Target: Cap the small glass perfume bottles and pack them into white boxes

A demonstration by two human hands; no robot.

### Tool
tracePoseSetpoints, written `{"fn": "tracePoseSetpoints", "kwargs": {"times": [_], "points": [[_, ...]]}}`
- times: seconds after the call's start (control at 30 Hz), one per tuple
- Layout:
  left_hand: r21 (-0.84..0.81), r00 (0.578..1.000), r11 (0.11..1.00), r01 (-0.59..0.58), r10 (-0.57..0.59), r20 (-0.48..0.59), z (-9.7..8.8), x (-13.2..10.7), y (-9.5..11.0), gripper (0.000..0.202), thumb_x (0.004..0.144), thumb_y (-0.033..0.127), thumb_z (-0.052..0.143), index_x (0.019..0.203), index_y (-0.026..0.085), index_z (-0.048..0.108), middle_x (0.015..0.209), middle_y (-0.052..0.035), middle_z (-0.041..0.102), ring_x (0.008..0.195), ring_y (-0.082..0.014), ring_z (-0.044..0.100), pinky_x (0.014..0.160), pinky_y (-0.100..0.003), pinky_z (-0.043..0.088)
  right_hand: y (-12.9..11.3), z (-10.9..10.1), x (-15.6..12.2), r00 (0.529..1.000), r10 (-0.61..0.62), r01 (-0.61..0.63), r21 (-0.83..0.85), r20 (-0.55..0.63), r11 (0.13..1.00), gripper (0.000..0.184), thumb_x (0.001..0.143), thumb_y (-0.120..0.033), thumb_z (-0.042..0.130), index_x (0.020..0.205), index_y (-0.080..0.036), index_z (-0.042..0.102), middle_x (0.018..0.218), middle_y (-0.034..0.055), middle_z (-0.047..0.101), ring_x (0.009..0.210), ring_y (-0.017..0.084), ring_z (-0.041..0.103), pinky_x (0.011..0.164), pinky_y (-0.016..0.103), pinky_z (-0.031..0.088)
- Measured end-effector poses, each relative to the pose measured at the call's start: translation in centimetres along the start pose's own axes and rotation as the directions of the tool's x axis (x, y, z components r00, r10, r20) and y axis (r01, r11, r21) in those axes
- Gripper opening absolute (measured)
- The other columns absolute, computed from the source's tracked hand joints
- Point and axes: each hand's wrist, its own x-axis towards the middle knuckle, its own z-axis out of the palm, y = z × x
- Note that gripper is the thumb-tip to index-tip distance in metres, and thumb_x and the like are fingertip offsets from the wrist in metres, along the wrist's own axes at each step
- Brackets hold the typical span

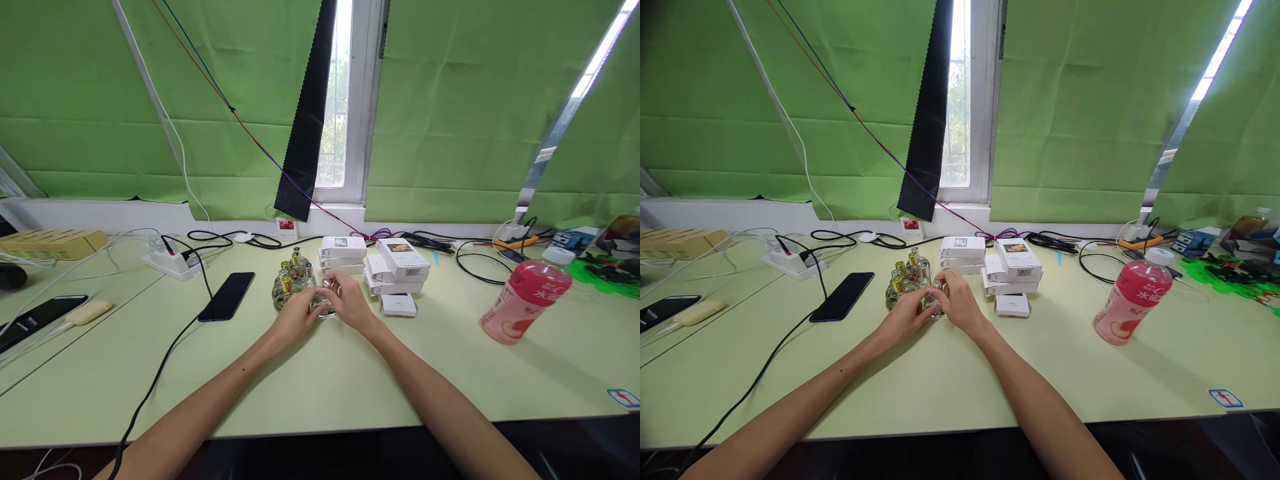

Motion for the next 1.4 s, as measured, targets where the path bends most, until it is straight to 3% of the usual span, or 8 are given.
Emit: {"fn": "tracePoseSetpoints", "kwargs": {"times": [0.13,0.3,0.57,0.97,1.1,1.23,1.4], "points": [[0.010,1.000,1.000,0.016,-0.016,0.007,0.00,-0.02,0.02,0.022,0.096,0.035,0.058,0.107,0.018,0.067,0.080,-0.0027,0.071,0.064,-0.0188,0.062,0.065,-0.028,0.043,-0.10,-0.12,-0.06,1.000,0.025,-0.026,-0.011,-0.012,1.000,0.014,0.092,-0.033,0.065,0.098,-0.021,0.061,0.090,0.0030,0.063,0.069,0.016,0.053,0.067,0.029,0.047],[-0.007,1.000,1.000,0.012,-0.012,0.022,-0.28,-0.04,0.27,0.020,0.096,0.033,0.057,0.105,0.018,0.067,0.087,-0.0037,0.072,0.063,-0.0174,0.061,0.066,-0.029,0.044,-0.68,-0.33,-0.38,0.998,-0.025,0.027,-0.022,0.066,0.999,0.024,0.097,-0.024,0.054,0.119,-0.020,0.062,0.107,0.0070,0.065,0.071,0.016,0.055,0.070,0.030,0.048],[0.024,0.999,0.999,0.029,-0.029,0.027,-0.24,0.03,0.32,0.020,0.096,0.034,0.056,0.104,0.018,0.066,0.088,-0.0048,0.072,0.068,-0.0196,0.062,0.066,-0.029,0.042,-0.47,-0.20,-0.16,0.998,-0.040,0.042,-0.041,0.055,0.998,0.017,0.095,-0.020,0.052,0.108,-0.019,0.063,0.102,0.0077,0.065,0.080,0.018,0.059,0.078,0.032,0.050],[-0.031,1.000,1.000,0.000,-0.001,-0.024,-0.19,0.07,0.30,0.021,0.093,0.033,0.060,0.106,0.020,0.070,0.080,-0.0026,0.073,0.064,-0.0193,0.063,0.070,-0.030,0.049,-0.17,-0.06,0.28,0.999,0.028,-0.028,-0.008,0.015,1.000,0.009,0.089,-0.028,0.064,0.091,-0.020,0.060,0.089,0.0030,0.059,0.069,0.016,0.053,0.067,0.030,0.047],[-0.027,1.000,1.000,0.006,-0.006,-0.007,-0.25,0.04,0.39,0.024,0.095,0.035,0.059,0.107,0.019,0.070,0.082,-0.0034,0.074,0.062,-0.0182,0.062,0.070,-0.030,0.048,-0.30,-0.14,0.04,0.999,0.037,-0.037,-0.014,0.009,0.999,0.015,0.092,-0.033,0.065,0.098,-0.020,0.064,0.094,0.0042,0.064,0.067,0.015,0.053,0.066,0.029,0.048],[-0.010,1.000,1.000,0.022,-0.022,0.018,-0.36,0.05,0.51,0.030,0.096,0.036,0.058,0.118,0.019,0.068,0.083,-0.0032,0.073,0.062,-0.0181,0.061,0.069,-0.029,0.046,-0.71,-0.39,-0.25,0.999,-0.011,0.011,-0.006,0.034,1.000,0.022,0.100,-0.029,0.052,0.115,-0.021,0.067,0.105,0.0074,0.068,0.072,0.016,0.058,0.069,0.029,0.049],[0.012,0.999,0.999,0.042,-0.043,0.023,-0.30,0.08,0.40,0.040,0.094,0.036,0.060,0.129,0.017,0.064,0.084,-0.0044,0.073,0.062,-0.0186,0.061,0.066,-0.028,0.044,-0.70,-0.46,-0.14,0.999,-0.023,0.023,-0.007,0.028,1.000,0.024,0.101,-0.025,0.047,0.108,-0.021,0.070,0.100,0.0077,0.069,0.084,0.019,0.063,0.074,0.030,0.050]]}}
